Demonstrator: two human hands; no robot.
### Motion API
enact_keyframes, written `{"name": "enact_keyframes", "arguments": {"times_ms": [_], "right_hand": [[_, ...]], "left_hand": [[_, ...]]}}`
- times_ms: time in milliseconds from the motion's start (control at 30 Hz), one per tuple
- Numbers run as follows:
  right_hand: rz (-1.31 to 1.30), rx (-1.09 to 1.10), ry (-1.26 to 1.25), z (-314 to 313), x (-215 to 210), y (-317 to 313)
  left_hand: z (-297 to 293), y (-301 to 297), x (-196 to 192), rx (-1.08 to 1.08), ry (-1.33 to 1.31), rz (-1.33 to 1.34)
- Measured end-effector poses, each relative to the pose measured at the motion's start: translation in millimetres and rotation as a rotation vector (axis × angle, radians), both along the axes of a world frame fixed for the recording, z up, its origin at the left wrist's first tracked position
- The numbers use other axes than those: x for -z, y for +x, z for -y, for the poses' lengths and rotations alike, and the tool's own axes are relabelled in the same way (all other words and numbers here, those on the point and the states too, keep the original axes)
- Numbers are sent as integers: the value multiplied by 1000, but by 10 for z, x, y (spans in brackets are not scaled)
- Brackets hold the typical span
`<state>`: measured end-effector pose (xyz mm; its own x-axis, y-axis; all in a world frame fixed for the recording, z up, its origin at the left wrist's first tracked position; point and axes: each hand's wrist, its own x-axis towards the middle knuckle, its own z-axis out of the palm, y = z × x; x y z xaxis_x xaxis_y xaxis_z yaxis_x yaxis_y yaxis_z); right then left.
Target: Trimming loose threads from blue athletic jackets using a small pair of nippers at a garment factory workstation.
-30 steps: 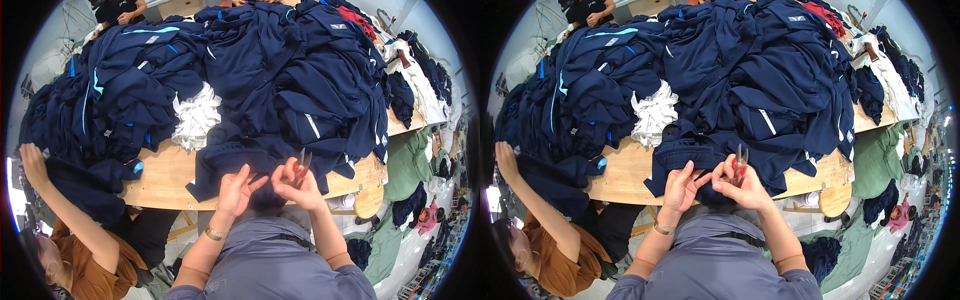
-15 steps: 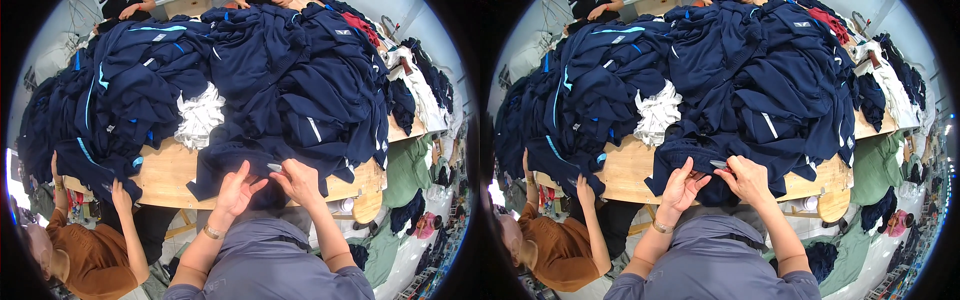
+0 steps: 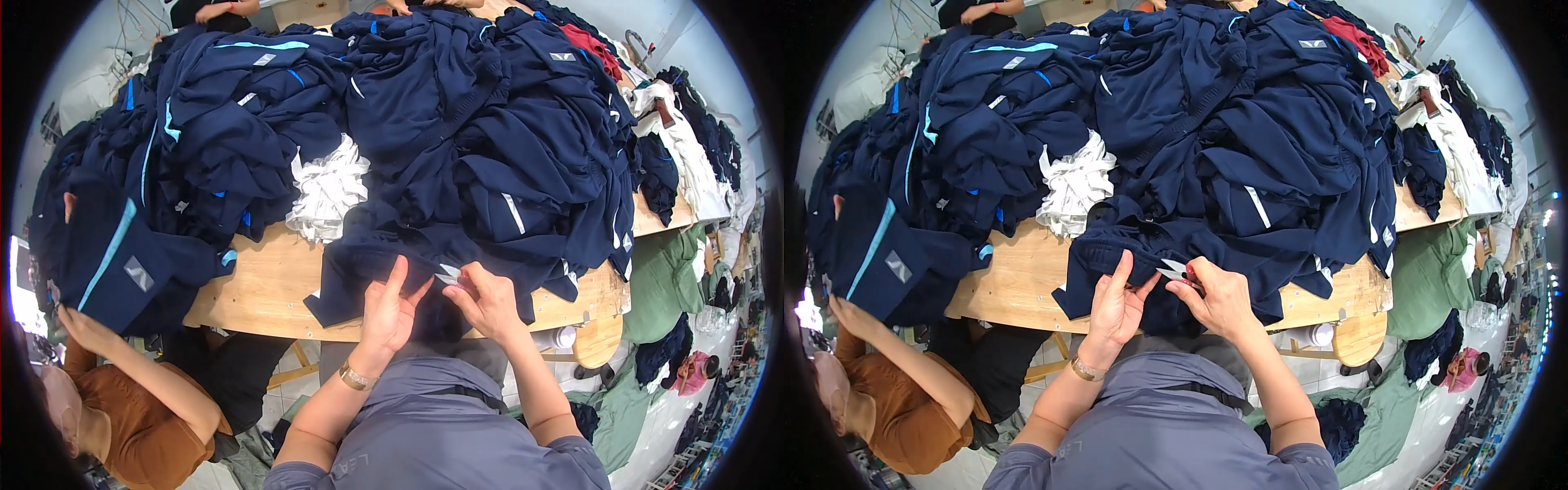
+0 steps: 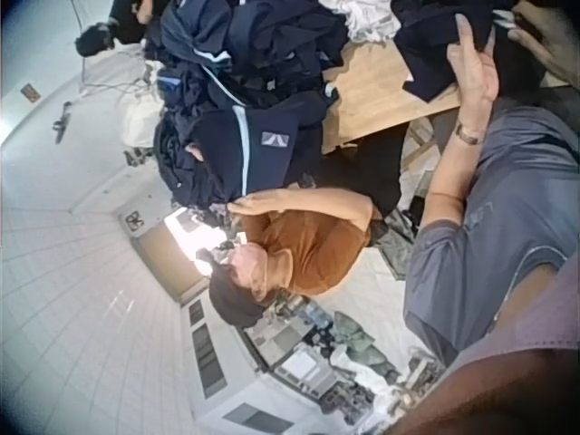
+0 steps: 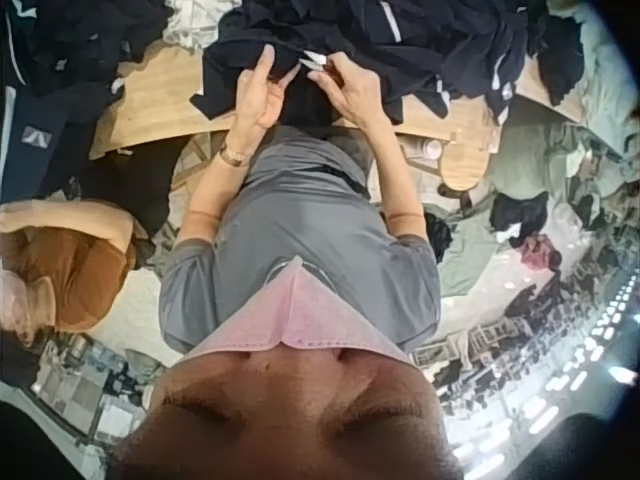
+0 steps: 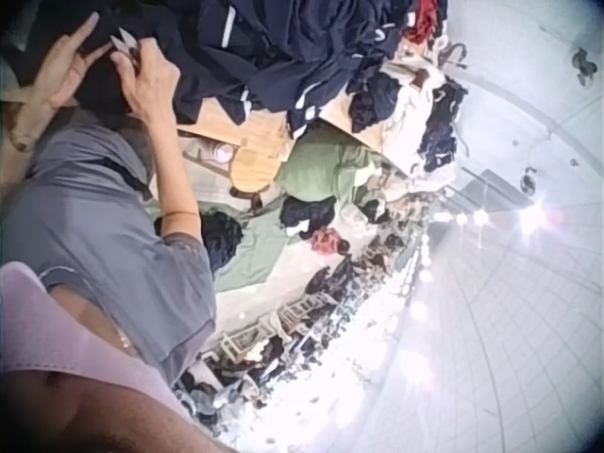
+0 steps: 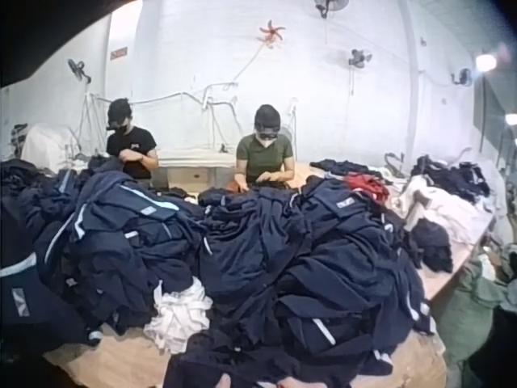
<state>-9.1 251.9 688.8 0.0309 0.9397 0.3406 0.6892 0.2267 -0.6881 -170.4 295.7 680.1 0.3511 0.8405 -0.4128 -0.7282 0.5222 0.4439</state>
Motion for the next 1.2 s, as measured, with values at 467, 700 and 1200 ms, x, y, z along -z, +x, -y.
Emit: {"name": "enact_keyframes", "arguments": {"times_ms": [467, 700, 1200], "right_hand": [[469, 15, 154, -13, 18, -30], [471, -2, 233, -44, 48, -21], [-450, 89, -17, 34, 85, -110]], "left_hand": [[35, 110, 59, -130, 202, -260], [58, 113, 102, -145, 301, -359], [65, 145, 265, -177, 366, -490]]}}
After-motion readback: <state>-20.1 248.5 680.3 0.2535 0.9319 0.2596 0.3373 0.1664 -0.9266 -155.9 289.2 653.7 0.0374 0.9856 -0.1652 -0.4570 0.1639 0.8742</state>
